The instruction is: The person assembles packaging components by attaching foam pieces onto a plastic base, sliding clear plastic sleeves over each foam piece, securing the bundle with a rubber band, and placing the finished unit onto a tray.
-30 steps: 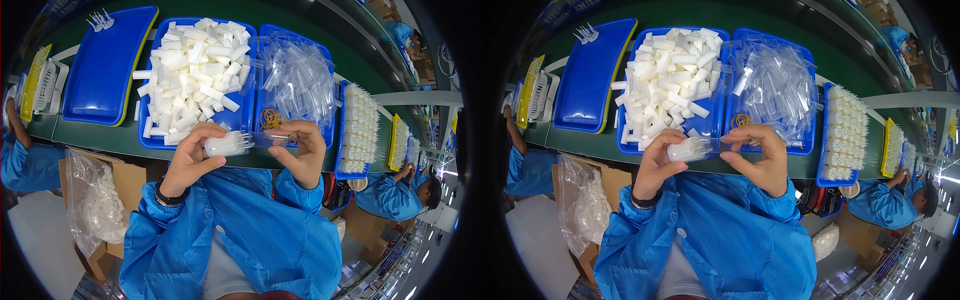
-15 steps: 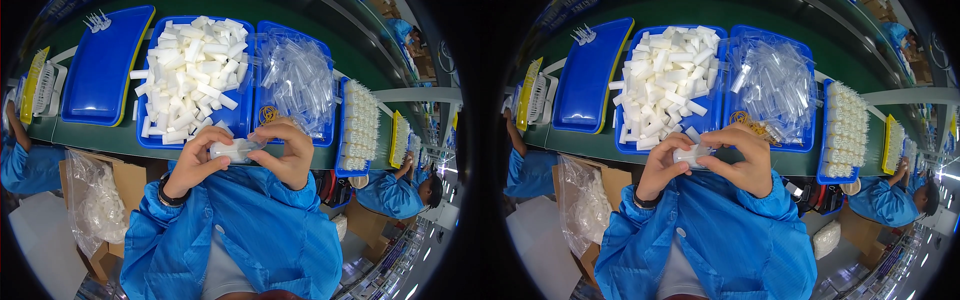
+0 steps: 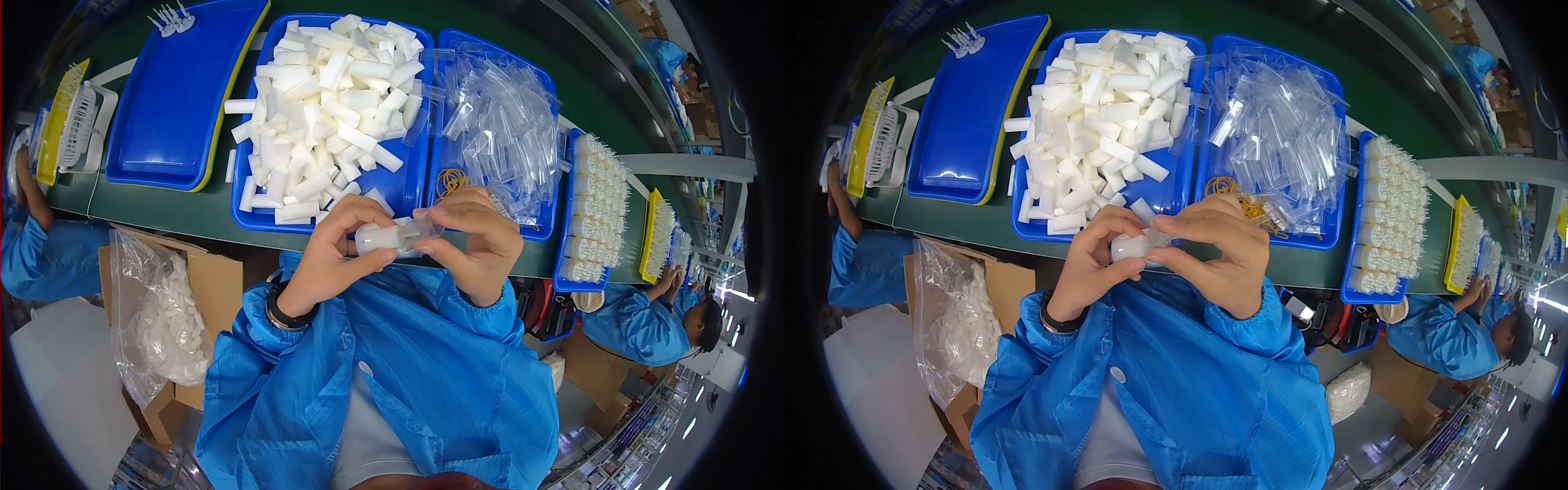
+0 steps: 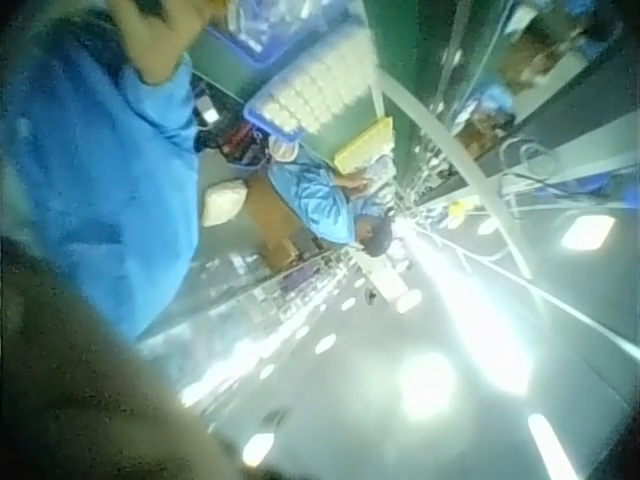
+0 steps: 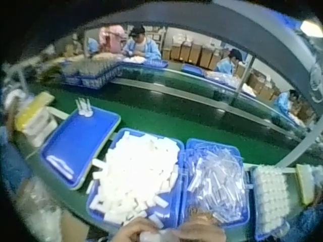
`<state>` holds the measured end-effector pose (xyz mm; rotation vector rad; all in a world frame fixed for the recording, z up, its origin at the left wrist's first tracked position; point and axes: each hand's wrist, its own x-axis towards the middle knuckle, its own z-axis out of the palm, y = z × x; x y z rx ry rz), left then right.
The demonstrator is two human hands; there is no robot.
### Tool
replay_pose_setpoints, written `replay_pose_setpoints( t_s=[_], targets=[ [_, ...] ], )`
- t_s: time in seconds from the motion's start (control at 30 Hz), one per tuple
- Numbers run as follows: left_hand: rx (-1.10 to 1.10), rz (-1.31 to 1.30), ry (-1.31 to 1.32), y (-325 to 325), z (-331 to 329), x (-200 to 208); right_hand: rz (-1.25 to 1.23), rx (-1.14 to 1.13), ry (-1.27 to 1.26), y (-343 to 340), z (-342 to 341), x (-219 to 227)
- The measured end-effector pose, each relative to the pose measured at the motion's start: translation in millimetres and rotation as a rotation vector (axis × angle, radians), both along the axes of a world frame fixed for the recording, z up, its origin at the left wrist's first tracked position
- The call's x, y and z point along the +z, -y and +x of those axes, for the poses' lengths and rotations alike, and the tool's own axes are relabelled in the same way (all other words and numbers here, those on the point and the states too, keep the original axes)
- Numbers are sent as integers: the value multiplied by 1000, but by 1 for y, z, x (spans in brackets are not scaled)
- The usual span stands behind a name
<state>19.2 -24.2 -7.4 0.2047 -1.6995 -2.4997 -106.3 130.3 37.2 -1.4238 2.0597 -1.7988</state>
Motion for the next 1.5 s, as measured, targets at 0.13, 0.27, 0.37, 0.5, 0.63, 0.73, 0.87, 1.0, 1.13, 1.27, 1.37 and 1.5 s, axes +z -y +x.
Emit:
replay_pose_setpoints(
  t_s=[0.13,0.27,0.37,0.5,0.63,0.73,0.87,1.0,1.13,1.27,1.37,1.5],
  targets=[
    [15,17,-39,0,1,-2,-72,-11,226,-4,2,-3],
    [28,34,-47,-1,1,-2,-101,-12,333,-11,2,-5],
    [30,42,-42,-2,2,-2,93,1,183,-16,-4,2],
    [44,23,-48,-1,3,-3,115,81,83,-22,-9,-2],
    [59,22,-72,-3,2,-5,23,36,261,-21,0,-8],
    [82,36,-95,-6,2,-4,-44,0,307,-19,7,-12],
    [112,-153,-124,-4,1,1,-78,-13,287,-17,9,-16],
    [138,-290,-61,-2,3,8,-82,-2,273,-15,11,-18],
    [219,-435,-93,-1,3,4,-70,-23,261,-11,14,-19],
    [184,-542,-120,4,5,3,14,-30,92,-13,7,-15],
    [184,-456,-80,2,7,5,124,28,-51,-17,-7,-3],
    [184,-421,-81,5,7,4,216,110,-85,-25,-16,5]
  ],
)
